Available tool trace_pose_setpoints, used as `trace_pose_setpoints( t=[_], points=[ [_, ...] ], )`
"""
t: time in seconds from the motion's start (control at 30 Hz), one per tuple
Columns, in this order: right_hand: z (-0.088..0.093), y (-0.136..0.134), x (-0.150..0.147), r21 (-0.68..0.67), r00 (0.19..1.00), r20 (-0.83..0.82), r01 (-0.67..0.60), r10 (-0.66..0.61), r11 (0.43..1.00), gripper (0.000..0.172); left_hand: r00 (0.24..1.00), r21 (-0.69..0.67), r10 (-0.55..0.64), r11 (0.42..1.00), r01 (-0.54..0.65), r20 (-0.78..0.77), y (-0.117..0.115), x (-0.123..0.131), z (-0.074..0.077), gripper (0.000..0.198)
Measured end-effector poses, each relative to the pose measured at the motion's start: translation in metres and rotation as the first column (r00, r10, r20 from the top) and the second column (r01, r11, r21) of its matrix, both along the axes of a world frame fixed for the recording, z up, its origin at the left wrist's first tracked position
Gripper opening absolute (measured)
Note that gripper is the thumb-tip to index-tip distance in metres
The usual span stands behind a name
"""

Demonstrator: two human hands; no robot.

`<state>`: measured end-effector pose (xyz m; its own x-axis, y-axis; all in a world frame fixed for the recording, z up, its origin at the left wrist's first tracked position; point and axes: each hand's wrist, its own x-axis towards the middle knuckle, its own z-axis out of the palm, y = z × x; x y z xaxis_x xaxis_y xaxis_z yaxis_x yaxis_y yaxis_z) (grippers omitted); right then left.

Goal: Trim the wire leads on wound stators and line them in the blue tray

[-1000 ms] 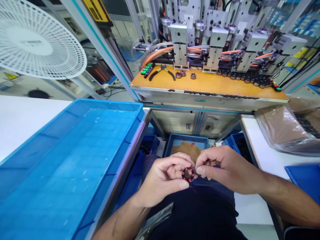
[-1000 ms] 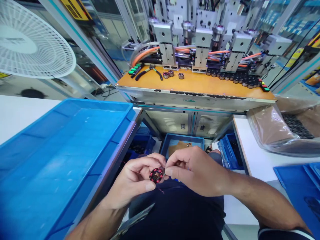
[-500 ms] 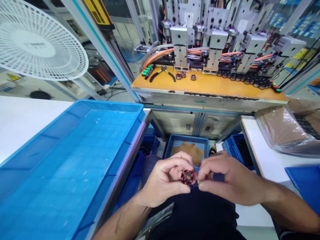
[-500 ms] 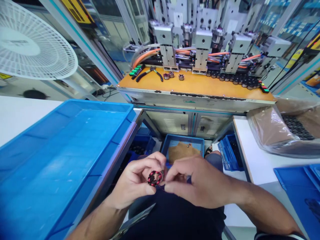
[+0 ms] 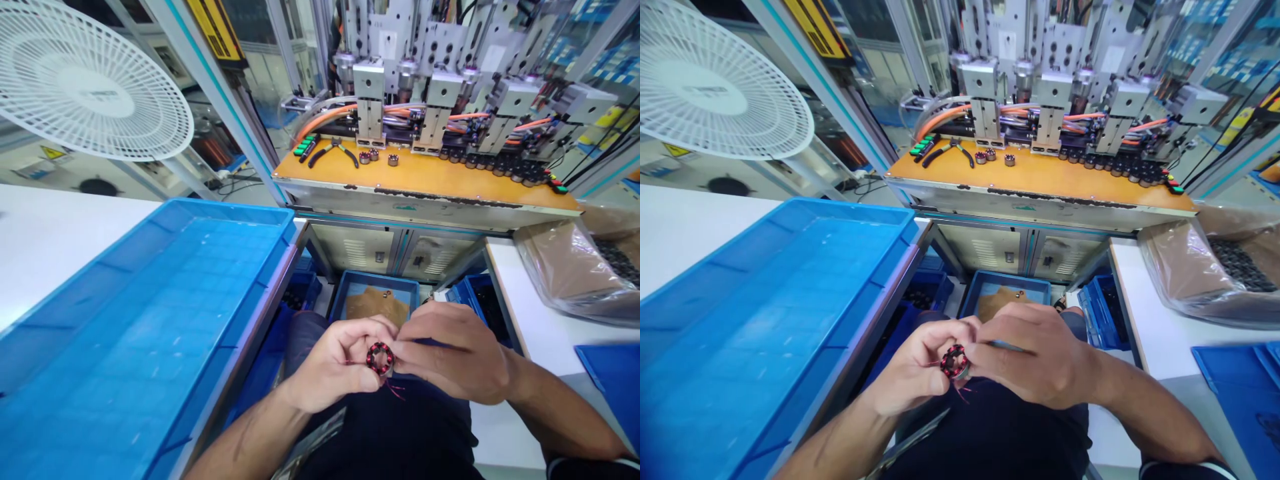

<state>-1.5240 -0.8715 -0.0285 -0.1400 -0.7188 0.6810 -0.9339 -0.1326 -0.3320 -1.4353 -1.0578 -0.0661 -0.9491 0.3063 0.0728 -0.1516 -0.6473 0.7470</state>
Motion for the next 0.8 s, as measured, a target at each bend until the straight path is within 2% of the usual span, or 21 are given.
trace_pose_setpoints(
  t=[0.27,0.47,0.53,0.57,0.63,0.73,0.8],
  points=[
    [-0.001,-0.004,0.007,-0.090,0.996,0.042,0.077,-0.074,0.993,0.005,0.994,-0.097,0.085,0.991,-0.092,-0.075,-0.001,-0.002,-0.004,0.029],
    [-0.010,-0.008,0.019,-0.109,0.959,0.232,0.191,-0.161,0.976,0.006,0.936,-0.207,0.219,0.937,-0.280,-0.275,0.002,-0.001,-0.008,0.029],
    [-0.013,-0.009,0.021,-0.137,0.957,0.233,0.209,-0.174,0.968,0.006,0.920,-0.225,0.251,0.919,-0.325,-0.302,0.001,0.000,-0.007,0.037],
    [-0.014,-0.010,0.021,-0.157,0.960,0.218,0.215,-0.178,0.964,0.006,0.926,-0.235,0.250,0.918,-0.319,-0.284,0.000,0.000,-0.006,0.045],
    [-0.015,-0.011,0.021,-0.191,0.966,0.179,0.221,-0.187,0.957,0.007,0.963,-0.261,0.182,0.937,-0.231,-0.197,-0.004,0.000,-0.004,0.053],
    [-0.013,-0.012,0.021,-0.194,0.966,0.141,0.244,-0.219,0.950,0.009,0.994,-0.302,0.064,0.949,-0.087,-0.083,-0.008,0.002,0.000,0.037],
    [-0.012,-0.012,0.022,-0.189,0.960,0.127,0.271,-0.250,0.944,0.009,0.993,-0.318,0.096,0.941,-0.113,-0.070,-0.008,0.005,0.000,0.026]
  ],
)
